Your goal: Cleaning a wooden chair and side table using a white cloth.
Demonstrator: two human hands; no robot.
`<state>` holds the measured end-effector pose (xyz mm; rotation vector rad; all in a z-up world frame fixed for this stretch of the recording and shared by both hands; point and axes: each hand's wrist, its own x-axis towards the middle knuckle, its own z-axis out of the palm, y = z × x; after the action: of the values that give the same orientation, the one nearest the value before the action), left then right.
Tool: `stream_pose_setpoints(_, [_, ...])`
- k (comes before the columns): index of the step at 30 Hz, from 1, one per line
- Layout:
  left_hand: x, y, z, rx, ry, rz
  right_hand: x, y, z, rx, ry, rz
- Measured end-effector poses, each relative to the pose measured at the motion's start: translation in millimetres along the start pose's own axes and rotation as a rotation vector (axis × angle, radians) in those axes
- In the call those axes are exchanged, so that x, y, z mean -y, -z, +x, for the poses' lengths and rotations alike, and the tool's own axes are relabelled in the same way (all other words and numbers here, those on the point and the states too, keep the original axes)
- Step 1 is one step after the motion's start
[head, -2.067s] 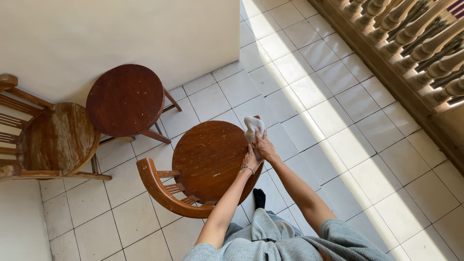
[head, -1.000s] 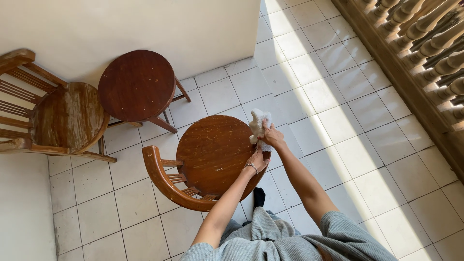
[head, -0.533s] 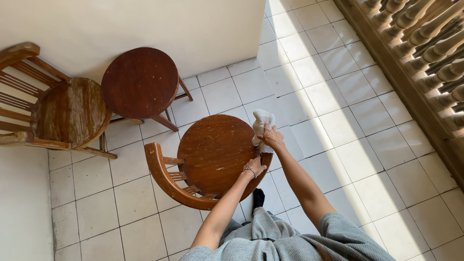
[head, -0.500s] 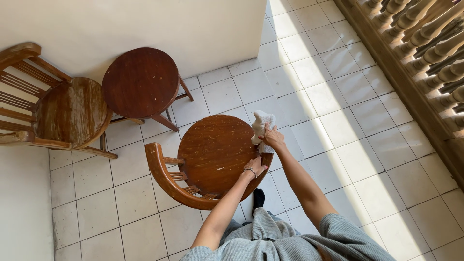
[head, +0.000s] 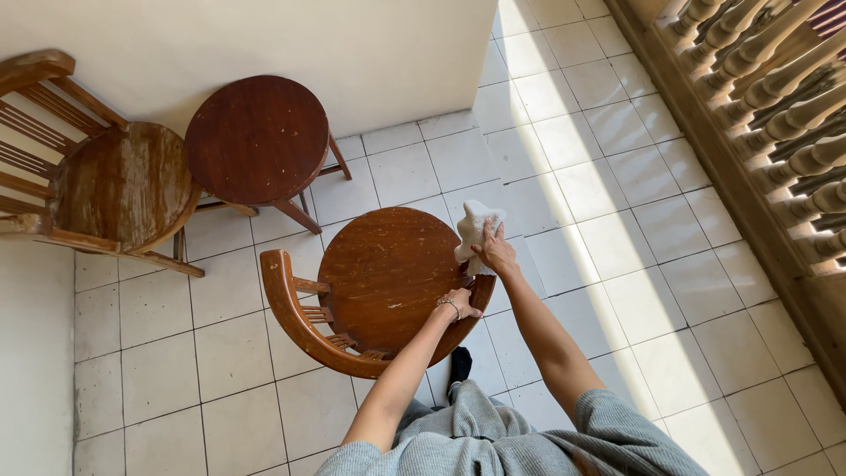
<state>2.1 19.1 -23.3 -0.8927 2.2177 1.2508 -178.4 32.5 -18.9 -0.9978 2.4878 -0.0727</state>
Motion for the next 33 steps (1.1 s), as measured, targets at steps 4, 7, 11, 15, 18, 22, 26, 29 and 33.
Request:
stream_pose_setpoints(4, [8, -3, -9, 0.027, 0.029, -0.008, 6, -20, -50, 0.024, -0.023, 0.048])
stream_pose_setpoints(7, [11, -8, -17, 0.020, 0.045, -0.043, 7, -43, -75, 0.008, -0.069, 0.048])
stream_pose_setpoints(11, [18, -15, -6, -0.010, 0.040, -0.041, 18, -12, -54, 0.031, -0.111, 0.167])
stream_pose_setpoints(15, [22, -22, -4, -0.043, 0.032, -0.049, 2, -28, -24, -0.096, 0.000, 0.153])
stream_pose_setpoints(18, [22, -24, -15, -0.064, 0.052, -0.066, 7, -30, -50, -0.183, 0.041, 0.145])
stream_pose_setpoints(22, [30, -29, -12, -0.021, 0.018, 0.041, 21, -34, -100, -0.050, -0.063, 0.131])
stream_pose_setpoints(26, [34, -16, -22, 0.078, -0.038, 0.129, -1, -65, -61, -0.149, -0.036, 0.202])
stream_pose_setpoints(29, [41, -14, -25, 0.135, -0.051, 0.179, 8, -31, -37, -0.135, -0.018, 0.184])
stream_pose_setpoints(33, [50, -13, -39, 0.109, -0.029, 0.140, 25, -18, -69, -0.109, -0.076, 0.170])
